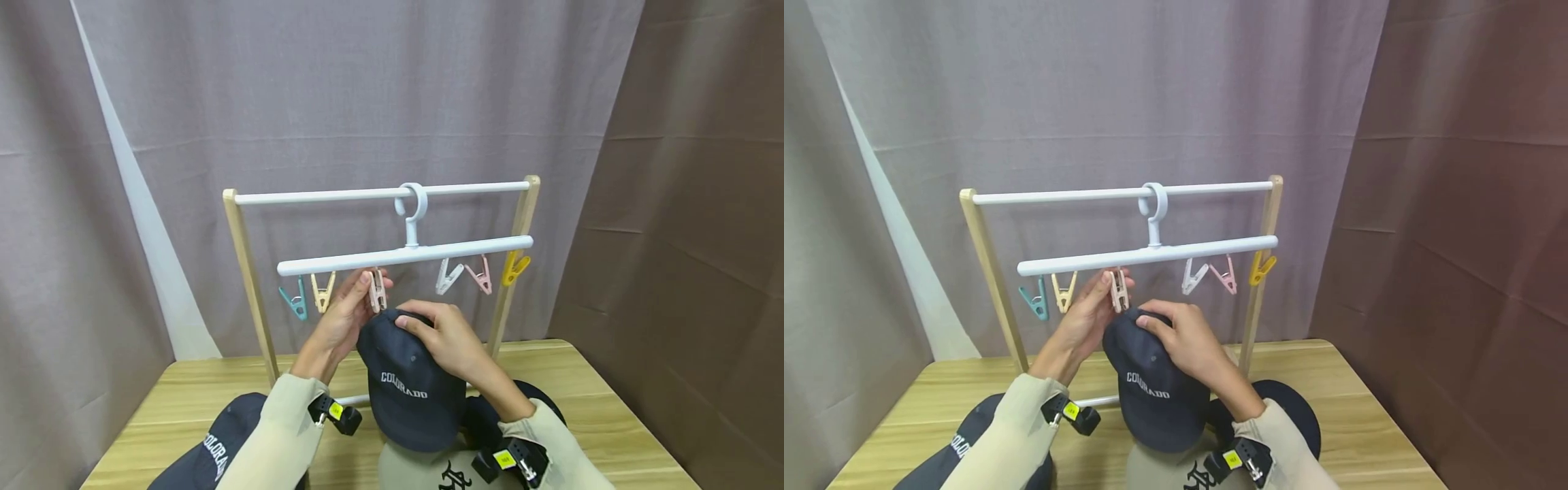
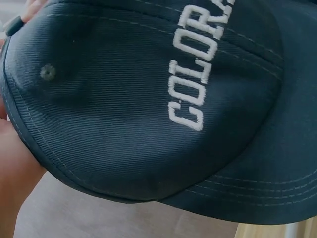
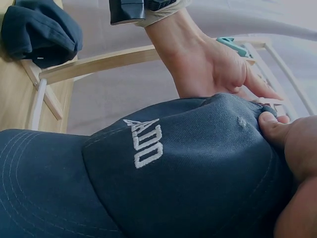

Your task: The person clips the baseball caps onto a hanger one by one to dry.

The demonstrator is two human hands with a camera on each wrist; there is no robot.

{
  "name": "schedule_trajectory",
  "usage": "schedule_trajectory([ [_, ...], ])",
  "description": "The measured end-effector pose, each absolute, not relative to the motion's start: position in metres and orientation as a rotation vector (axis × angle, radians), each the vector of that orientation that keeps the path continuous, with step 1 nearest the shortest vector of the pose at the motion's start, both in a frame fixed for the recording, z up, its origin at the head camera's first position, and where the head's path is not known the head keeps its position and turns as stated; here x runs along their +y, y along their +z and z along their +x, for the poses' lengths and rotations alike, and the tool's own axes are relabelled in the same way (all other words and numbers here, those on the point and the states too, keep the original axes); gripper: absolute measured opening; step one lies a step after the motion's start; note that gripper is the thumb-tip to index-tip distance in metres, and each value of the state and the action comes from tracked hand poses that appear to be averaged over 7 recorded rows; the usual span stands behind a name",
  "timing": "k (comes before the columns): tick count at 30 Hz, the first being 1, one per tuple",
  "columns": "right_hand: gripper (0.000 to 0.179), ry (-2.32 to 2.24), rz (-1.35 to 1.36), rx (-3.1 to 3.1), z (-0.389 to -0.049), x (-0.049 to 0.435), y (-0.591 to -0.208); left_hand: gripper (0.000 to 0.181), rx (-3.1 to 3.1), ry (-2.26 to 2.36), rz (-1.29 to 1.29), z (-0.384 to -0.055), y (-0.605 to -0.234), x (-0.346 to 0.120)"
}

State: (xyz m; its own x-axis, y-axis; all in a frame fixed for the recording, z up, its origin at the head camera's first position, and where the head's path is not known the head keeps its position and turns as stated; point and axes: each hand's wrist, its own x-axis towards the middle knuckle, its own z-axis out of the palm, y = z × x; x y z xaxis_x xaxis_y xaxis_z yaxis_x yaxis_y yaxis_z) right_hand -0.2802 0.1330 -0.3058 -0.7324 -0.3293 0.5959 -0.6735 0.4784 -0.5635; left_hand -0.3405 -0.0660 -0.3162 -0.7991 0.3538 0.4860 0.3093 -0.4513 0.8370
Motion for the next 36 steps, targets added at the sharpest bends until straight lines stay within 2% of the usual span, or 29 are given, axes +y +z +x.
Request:
schedule_trajectory([
  [3,0.014,1.138,0.821,-2.312,-0.28,0.131,-0.303,0.049,1.674,2.473,0.967,-0.339,-0.315,-0.065],
  [5,0.014,1.131,0.813,-2.305,-0.279,0.13,-0.302,0.049,1.684,2.482,0.961,-0.338,-0.314,-0.063],
  [11,0.017,1.035,0.765,-2.287,-0.276,0.125,-0.301,0.026,1.686,2.499,0.961,-0.338,-0.313,-0.062],
  [17,0.014,0.92,0.665,-2.235,-0.273,0.118,-0.301,0.016,1.655,2.52,0.933,-0.338,-0.311,-0.06],
  [24,0.015,0.863,0.562,-2.224,-0.27,0.11,-0.3,0.022,1.722,2.516,0.837,-0.337,-0.309,-0.06],
  [32,0.015,0.785,0.512,-2.186,-0.27,0.105,-0.302,0.02,1.75,2.52,0.839,-0.339,-0.311,-0.059],
  [36,0.015,0.8,0.505,-2.186,-0.272,0.103,-0.304,0.043,1.799,2.446,0.9,-0.342,-0.314,-0.062],
])
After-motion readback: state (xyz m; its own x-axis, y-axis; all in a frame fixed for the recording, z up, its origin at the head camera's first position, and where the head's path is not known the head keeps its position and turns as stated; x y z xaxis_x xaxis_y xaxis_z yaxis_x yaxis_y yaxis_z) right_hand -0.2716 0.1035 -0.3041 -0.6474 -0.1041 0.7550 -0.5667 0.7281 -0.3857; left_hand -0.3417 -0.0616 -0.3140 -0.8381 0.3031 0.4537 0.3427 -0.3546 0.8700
